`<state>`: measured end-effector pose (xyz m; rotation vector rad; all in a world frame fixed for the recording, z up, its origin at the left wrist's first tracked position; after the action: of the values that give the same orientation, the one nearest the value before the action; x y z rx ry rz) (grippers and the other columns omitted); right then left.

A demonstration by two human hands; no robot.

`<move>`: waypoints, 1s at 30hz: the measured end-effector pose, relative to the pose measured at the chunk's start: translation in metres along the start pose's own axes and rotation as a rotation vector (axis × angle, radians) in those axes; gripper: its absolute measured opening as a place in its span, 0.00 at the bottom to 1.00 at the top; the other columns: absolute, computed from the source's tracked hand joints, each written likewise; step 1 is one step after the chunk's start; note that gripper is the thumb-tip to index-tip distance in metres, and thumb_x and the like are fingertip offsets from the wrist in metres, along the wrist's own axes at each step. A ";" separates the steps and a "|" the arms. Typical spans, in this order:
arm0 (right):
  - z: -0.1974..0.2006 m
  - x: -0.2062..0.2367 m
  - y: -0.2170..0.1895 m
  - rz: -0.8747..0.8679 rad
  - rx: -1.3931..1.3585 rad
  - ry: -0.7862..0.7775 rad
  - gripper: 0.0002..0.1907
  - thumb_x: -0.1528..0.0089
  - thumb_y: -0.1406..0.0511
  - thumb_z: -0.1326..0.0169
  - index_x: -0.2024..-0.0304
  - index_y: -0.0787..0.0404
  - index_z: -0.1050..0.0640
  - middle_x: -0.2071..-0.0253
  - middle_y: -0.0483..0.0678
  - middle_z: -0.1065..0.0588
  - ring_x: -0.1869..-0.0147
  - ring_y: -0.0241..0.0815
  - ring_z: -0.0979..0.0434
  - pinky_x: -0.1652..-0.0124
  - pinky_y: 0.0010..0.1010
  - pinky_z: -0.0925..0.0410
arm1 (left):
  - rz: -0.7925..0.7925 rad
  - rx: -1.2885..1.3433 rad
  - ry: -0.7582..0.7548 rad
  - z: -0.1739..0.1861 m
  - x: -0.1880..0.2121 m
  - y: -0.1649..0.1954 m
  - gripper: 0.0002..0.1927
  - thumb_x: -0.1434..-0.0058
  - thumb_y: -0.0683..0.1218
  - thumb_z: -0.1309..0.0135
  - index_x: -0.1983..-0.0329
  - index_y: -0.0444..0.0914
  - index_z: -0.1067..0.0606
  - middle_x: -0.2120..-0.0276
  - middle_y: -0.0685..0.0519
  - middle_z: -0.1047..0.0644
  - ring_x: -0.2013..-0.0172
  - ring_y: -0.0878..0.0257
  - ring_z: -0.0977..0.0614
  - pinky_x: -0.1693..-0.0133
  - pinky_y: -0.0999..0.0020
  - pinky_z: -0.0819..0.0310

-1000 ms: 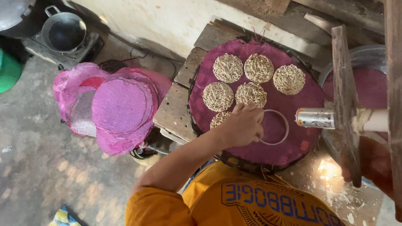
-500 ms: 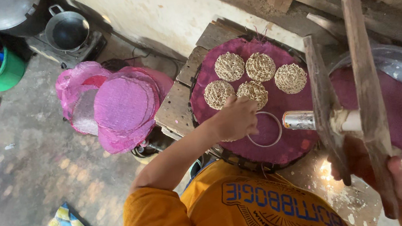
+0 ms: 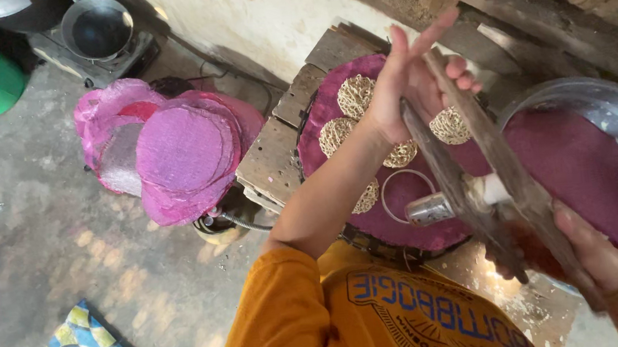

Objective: The person presses dough snacks using a hand-held wooden press. They scoop dough from a large basin into the press, squeeze the handles to extrude noodle-like strands onto a round mesh tray, and place each finished disc on the tray, repeating the cycle.

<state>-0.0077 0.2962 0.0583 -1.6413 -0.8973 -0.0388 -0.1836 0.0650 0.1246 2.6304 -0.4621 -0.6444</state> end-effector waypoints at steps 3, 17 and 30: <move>0.025 -0.016 0.010 -0.156 0.080 0.219 0.40 0.37 0.42 0.61 0.36 0.66 0.30 0.57 0.60 0.20 0.60 0.55 0.20 0.62 0.47 0.29 | -0.050 0.189 0.103 0.044 0.003 -0.018 0.55 0.38 0.81 0.58 0.20 0.43 0.52 0.68 0.53 0.28 0.61 0.54 0.23 0.44 0.47 0.31; 0.030 -0.048 0.038 -0.309 0.353 0.219 0.35 0.30 0.48 0.67 0.51 0.71 0.22 0.70 0.58 0.20 0.66 0.50 0.23 0.63 0.44 0.30 | -0.078 0.219 0.220 0.108 0.039 -0.009 0.49 0.39 0.80 0.61 0.23 0.50 0.44 0.76 0.56 0.32 0.68 0.58 0.26 0.54 0.53 0.27; 0.054 -0.042 0.006 -0.237 0.525 0.375 0.26 0.31 0.51 0.60 0.55 0.67 0.23 0.76 0.52 0.27 0.75 0.42 0.32 0.73 0.36 0.39 | -0.065 0.204 0.247 0.112 0.000 -0.028 0.48 0.38 0.79 0.58 0.27 0.43 0.39 0.80 0.60 0.37 0.75 0.62 0.29 0.61 0.58 0.29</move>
<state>-0.0570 0.3203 0.0176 -0.9919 -0.7277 -0.2462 -0.2331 0.0565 0.0207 2.8787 -0.3863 -0.2969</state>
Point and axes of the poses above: each hand's wrist, its own x-axis away from the middle knuckle, its own z-axis out of the back of the hand, y = z × x, the point moved 9 cm from there along -x, towards the middle knuckle
